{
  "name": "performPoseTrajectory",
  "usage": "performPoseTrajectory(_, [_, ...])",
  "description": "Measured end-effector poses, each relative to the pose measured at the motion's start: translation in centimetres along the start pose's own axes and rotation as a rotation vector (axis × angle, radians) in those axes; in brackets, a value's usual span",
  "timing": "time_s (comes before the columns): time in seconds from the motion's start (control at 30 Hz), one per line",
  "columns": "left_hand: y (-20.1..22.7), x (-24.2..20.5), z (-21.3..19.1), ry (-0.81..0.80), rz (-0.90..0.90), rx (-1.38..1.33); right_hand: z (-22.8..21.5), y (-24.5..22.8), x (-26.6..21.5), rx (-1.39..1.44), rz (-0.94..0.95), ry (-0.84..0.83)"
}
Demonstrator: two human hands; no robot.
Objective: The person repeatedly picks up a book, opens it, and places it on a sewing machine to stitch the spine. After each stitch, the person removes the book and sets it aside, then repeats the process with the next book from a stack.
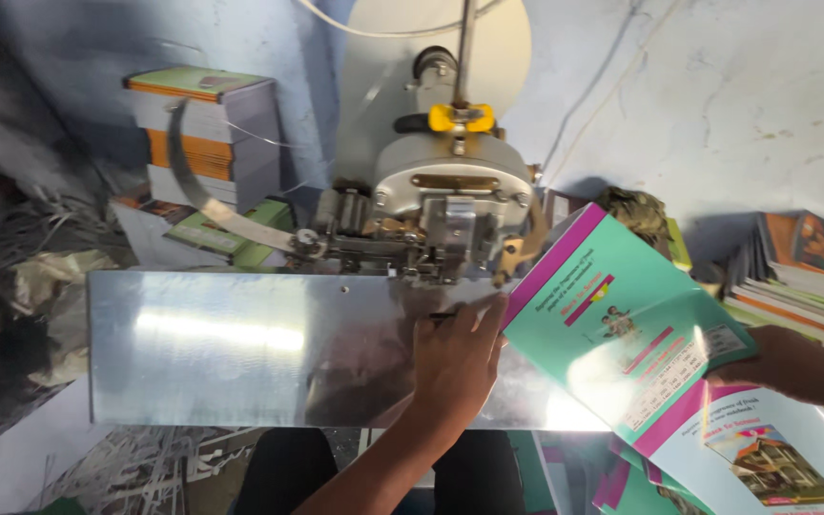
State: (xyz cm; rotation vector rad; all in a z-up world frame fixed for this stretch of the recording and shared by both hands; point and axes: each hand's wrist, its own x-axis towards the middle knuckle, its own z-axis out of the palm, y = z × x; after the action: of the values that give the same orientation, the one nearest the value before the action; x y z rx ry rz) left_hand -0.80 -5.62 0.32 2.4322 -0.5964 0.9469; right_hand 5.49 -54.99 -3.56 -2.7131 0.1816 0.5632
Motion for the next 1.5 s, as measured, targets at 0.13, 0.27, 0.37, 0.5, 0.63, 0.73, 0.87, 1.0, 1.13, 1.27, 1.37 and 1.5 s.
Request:
performPoseTrajectory(0.13, [1.5,0.0,1.2,-0.032,0.020,0.054,1.2,5.3,-2.8,0.028,0.035,0.133])
performPoseTrajectory(0.27, [2.8,0.0,2.4,-0.111,0.033,0.065,1.0,9.4,-5.9,0.119,-0.013,0.231])
performPoseTrajectory(0.37, [3.2,0.0,2.9,-0.096,0.070,0.104,0.6,11.2,-9.3,0.010,0.062,0.366])
performPoseTrajectory(0.5, [3.7,-0.2,3.3,-0.097,0.043,0.093,0.6,11.6,-14.5,0.080,0.205,0.545])
performPoseTrajectory(0.63, [3.7,-0.2,3.1,-0.112,0.050,0.084,2.2,11.7,-16.9,0.090,0.136,0.831])
performPoseTrajectory(0.73, [3.9,-0.2,3.2,-0.126,0.047,0.103,3.7,13.5,-17.3,-0.111,-0.098,1.073])
performPoseTrajectory(0.87, [4.1,-0.2,3.2,-0.144,0.039,0.129,6.7,16.3,-16.4,-0.328,-0.054,1.152])
performPoseTrajectory(1.0, [4.3,-0.1,3.1,-0.172,0.026,0.138,10.1,18.0,-14.5,-0.308,0.257,0.764])
performPoseTrajectory(1.13, [4.1,-0.2,3.2,-0.181,0.034,0.143,14.2,18.4,-12.6,-0.193,0.468,0.329])
performPoseTrajectory(1.27, [4.0,-0.3,3.5,-0.193,0.028,0.152,16.7,19.0,-11.4,-0.261,0.182,0.483])
performPoseTrajectory(1.37, [3.9,-0.4,3.6,-0.152,0.054,0.156,17.0,19.4,-10.8,-0.163,0.042,0.562])
performPoseTrajectory(1.5, [3.8,-0.6,3.5,-0.161,0.053,0.143,16.2,18.6,-9.9,-0.107,0.145,0.535])
